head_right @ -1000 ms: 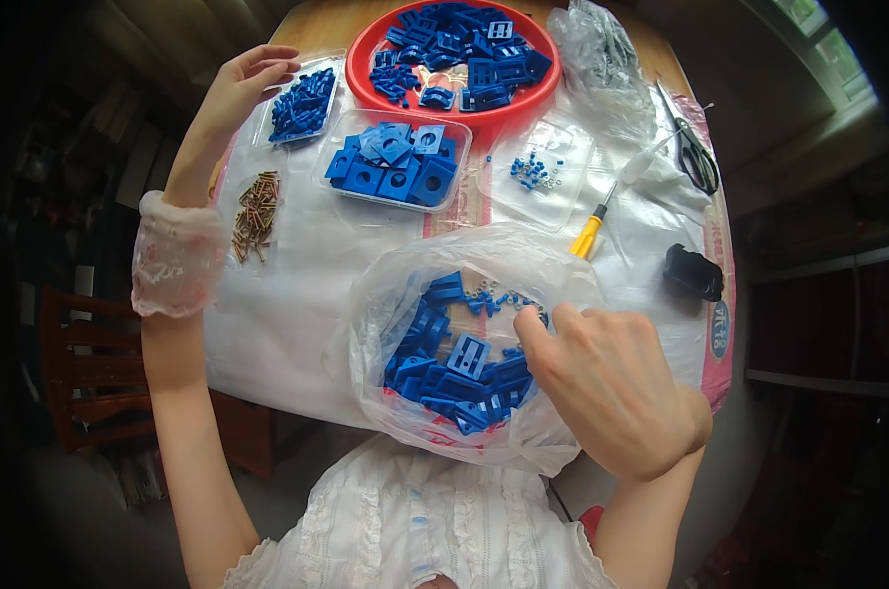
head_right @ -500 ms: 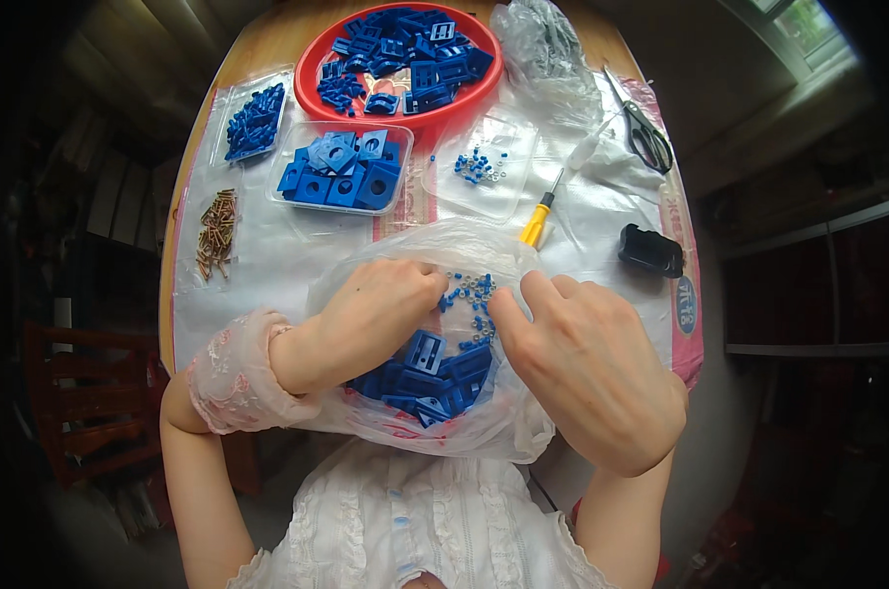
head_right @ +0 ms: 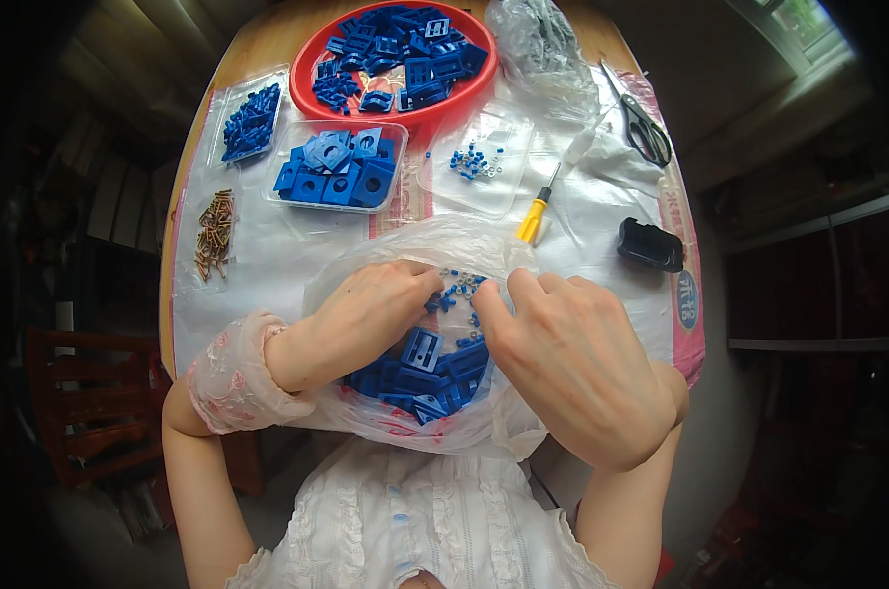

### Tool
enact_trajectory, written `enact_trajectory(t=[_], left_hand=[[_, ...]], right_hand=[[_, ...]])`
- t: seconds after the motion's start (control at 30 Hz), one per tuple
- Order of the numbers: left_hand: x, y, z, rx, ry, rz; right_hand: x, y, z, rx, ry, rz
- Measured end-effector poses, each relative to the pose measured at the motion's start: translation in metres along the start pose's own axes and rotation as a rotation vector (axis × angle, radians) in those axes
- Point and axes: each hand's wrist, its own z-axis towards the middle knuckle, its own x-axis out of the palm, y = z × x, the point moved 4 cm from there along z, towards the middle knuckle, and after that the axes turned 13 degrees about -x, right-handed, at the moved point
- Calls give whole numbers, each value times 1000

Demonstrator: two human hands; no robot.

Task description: The recorder is sorting and assembling blue plastic components and small metal screws.

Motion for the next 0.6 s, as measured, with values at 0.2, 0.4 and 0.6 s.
enact_trajectory(t=[0.2, 0.4, 0.6], left_hand=[[-13, 9, -7, -29, -31, -49], [-33, 11, -22, -52, -77, -54], [-17, 14, -20, -37, -77, -11]], right_hand=[[8, 1, 1, 32, 7, -18], [6, 3, 5, -57, 16, -34], [28, 22, 27, -294, 29, 104]])
